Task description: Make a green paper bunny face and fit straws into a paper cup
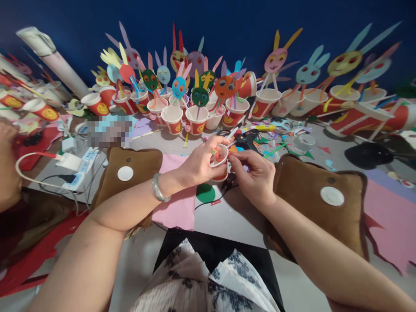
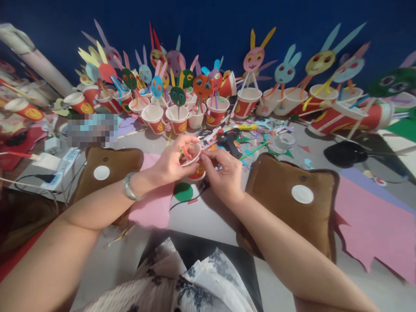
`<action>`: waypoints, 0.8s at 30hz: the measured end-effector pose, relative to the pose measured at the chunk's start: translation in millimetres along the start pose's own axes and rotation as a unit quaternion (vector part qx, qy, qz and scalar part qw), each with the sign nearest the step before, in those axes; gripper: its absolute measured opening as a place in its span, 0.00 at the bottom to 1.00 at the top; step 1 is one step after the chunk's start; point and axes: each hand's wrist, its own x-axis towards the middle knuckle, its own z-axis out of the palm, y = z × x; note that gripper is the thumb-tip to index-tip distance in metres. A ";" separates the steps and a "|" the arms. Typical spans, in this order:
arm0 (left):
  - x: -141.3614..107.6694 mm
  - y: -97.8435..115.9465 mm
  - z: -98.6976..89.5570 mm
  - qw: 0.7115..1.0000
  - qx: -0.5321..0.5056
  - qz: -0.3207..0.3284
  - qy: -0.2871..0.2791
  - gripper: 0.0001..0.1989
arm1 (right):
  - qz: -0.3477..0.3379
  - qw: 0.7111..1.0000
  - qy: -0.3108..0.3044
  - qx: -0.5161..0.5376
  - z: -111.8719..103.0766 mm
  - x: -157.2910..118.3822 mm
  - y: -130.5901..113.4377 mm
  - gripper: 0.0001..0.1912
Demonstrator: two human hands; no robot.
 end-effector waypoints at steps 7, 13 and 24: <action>0.2 3.6 -0.2 1.000 0.014 0.009 -0.009 0.25 | -0.205 0.964 -0.045 -0.162 -0.3 -5.1 0.2 0.11; 1.9 0.8 -2.9 1.000 0.006 0.002 -0.012 0.26 | -0.074 0.997 -0.015 -0.030 0.8 -1.6 -2.7 0.03; 7.7 0.5 -13.0 0.994 -0.104 -0.020 -0.041 0.20 | 0.050 0.986 -0.101 0.119 -1.4 3.3 10.0 0.14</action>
